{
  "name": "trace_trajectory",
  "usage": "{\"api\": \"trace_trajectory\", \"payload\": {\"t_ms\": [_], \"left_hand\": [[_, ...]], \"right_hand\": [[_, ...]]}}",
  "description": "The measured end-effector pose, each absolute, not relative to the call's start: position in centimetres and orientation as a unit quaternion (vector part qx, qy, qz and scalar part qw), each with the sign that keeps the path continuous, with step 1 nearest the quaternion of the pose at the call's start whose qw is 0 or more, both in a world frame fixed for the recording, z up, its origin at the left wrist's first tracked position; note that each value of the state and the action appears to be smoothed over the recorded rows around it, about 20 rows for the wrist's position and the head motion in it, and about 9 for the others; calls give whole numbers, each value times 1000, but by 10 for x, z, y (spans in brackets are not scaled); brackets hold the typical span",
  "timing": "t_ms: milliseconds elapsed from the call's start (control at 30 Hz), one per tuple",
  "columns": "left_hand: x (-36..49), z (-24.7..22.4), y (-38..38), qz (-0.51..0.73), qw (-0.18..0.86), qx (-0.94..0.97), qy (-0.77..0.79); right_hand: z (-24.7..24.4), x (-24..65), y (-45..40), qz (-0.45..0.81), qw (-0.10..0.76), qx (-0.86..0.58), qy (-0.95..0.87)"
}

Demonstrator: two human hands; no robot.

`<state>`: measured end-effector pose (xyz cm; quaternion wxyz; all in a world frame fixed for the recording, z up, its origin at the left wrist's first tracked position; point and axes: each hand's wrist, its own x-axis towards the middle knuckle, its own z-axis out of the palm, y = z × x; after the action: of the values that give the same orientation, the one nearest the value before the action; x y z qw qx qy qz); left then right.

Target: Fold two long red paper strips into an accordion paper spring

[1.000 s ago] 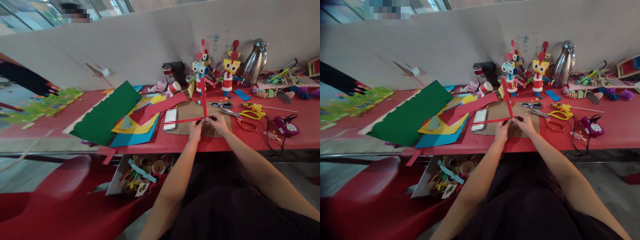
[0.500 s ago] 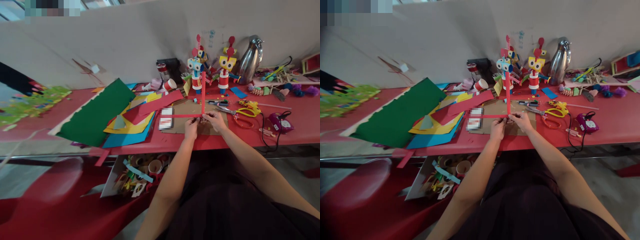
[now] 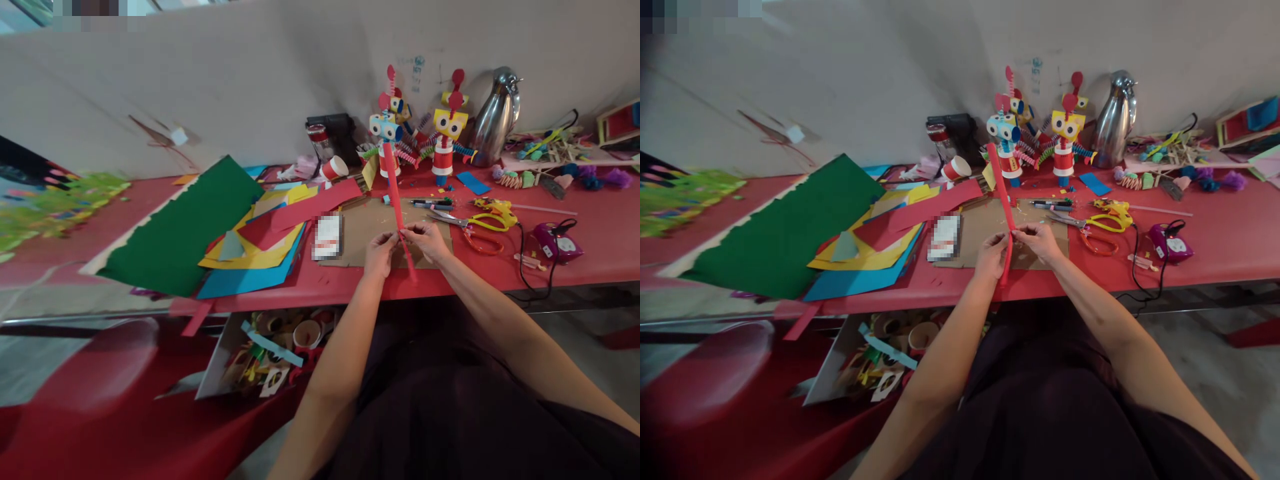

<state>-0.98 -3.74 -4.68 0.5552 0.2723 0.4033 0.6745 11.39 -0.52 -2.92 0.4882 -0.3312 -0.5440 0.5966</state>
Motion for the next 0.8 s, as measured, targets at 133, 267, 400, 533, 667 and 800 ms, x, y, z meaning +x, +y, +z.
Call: {"api": "trace_trajectory", "payload": {"t_ms": [133, 267, 400, 533, 667, 800], "left_hand": [[-10, -46, -38, 667, 560, 272, 410], [-9, -45, -39, 677, 558, 264, 400], [-8, -43, -38, 694, 537, 260, 404], [-7, -42, -37, 702, 522, 251, 413], [-5, -40, -38, 716, 504, 250, 414], [-4, -38, -41, 706, 508, 270, 413]], "right_hand": [[-32, 117, -2, 541, 488, -342, -594], [-32, 120, 0, 471, 478, -334, -662], [-34, 120, 1, 443, 470, -297, -704], [-35, 119, -2, 434, 477, -313, -697], [-34, 115, -7, 442, 487, -323, -681], [-35, 111, -9, 495, 515, -328, -619]]}}
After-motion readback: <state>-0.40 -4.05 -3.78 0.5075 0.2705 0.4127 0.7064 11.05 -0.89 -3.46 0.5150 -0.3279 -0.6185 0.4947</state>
